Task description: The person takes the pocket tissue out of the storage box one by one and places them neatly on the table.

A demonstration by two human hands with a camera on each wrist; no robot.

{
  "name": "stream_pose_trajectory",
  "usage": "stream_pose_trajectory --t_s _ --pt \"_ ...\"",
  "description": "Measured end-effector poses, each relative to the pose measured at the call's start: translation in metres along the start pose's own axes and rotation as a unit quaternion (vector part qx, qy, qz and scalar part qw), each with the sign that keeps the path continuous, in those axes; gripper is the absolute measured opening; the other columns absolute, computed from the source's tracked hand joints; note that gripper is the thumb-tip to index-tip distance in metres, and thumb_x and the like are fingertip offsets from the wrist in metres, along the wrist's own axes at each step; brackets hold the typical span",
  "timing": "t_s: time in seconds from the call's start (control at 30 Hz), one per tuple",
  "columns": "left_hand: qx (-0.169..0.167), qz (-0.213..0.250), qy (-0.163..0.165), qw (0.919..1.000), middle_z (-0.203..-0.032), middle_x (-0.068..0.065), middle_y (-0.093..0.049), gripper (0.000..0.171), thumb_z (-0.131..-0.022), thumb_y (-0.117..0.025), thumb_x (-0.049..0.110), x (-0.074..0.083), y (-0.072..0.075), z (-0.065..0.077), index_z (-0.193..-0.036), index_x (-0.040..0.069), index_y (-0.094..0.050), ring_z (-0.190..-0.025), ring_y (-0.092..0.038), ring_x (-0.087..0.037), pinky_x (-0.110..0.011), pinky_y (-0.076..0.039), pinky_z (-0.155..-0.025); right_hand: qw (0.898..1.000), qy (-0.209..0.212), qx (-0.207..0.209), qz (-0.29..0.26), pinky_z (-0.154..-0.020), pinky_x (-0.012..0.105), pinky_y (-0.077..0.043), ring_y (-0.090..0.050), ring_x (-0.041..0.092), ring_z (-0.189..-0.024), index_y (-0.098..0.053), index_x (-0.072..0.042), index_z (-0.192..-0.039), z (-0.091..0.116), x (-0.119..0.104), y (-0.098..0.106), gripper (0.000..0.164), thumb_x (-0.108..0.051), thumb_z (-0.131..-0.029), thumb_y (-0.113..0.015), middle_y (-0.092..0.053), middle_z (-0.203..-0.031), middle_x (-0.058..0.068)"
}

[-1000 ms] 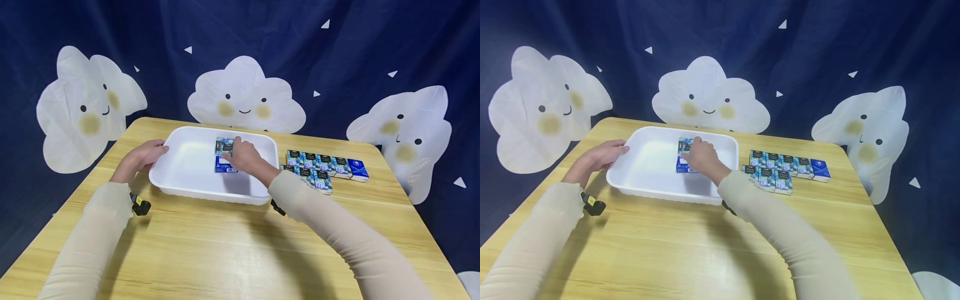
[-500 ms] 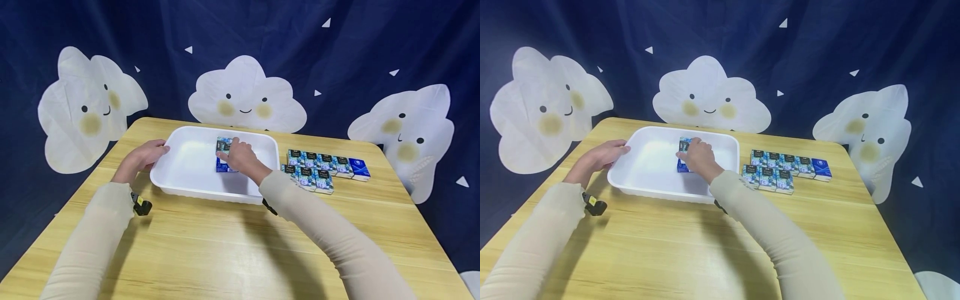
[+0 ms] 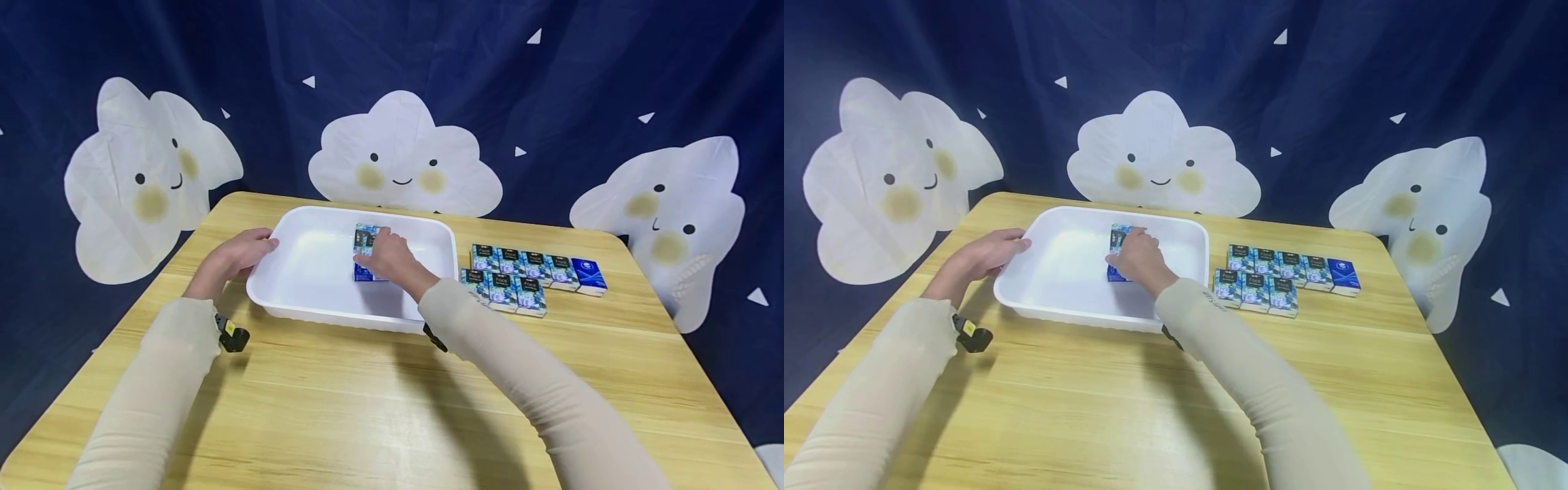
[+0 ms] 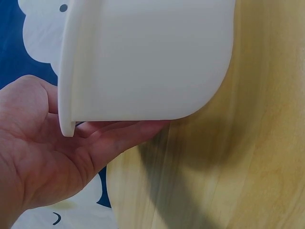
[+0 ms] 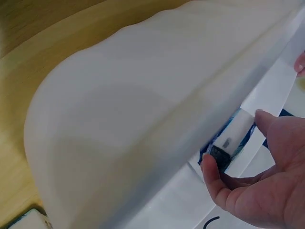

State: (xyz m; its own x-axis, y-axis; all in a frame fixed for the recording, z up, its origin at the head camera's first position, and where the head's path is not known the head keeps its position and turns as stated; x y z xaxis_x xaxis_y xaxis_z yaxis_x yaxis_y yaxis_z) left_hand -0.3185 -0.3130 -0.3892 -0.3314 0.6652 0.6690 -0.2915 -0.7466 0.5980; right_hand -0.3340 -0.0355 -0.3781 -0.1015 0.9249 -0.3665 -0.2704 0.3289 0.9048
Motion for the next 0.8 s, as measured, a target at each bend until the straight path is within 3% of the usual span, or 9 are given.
stream_pose_trajectory --t_s 0.3,0.6,0.8 --pt "0.0 0.007 0.004 1.0 -0.153 -0.024 -0.037 0.058 -0.111 -0.03 0.031 0.0 0.0 0.0 -0.162 0.007 -0.018 -0.127 -0.046 -0.037 -0.044 -0.048 -0.098 0.999 0.009 -0.015 0.033 -0.112 0.041 -0.042 -0.051 0.03 -0.133 -0.018 0.006 -0.158 0.002 -0.004 0.0 0.085 -0.037 -0.1 -0.062 -0.051 -0.144 0.023" --pt "-0.005 0.006 -0.001 1.0 -0.156 -0.026 -0.033 0.06 -0.111 -0.029 0.031 -0.002 -0.001 -0.002 -0.162 0.005 -0.014 -0.131 -0.044 -0.038 -0.048 -0.047 -0.103 0.998 0.048 -0.021 0.032 -0.086 0.038 -0.055 -0.061 0.025 -0.1 -0.029 0.004 -0.152 0.022 0.001 0.004 0.074 -0.024 -0.094 -0.065 -0.062 -0.12 0.019" --pt "-0.004 0.005 -0.005 1.0 -0.154 -0.026 -0.036 0.059 -0.111 -0.03 0.031 -0.001 -0.001 -0.002 -0.162 0.005 -0.015 -0.128 -0.047 -0.038 -0.044 -0.049 -0.097 0.995 0.077 -0.049 0.046 -0.085 0.037 -0.052 -0.06 0.023 -0.094 -0.023 -0.003 -0.158 0.033 0.002 0.005 0.079 -0.029 -0.095 -0.063 -0.063 -0.118 0.017"
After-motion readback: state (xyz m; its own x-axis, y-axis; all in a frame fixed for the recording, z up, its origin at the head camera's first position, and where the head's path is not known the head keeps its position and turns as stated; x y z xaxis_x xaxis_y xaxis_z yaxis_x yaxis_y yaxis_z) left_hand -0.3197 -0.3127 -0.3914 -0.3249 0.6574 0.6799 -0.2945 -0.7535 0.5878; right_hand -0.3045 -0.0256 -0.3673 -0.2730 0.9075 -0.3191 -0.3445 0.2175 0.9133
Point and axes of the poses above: each hand's wrist, its own z-axis away from the middle knuckle, its own y-axis out of the back of the hand, x = y × z, the point moved 1 cm from there along -z, towards the middle knuckle
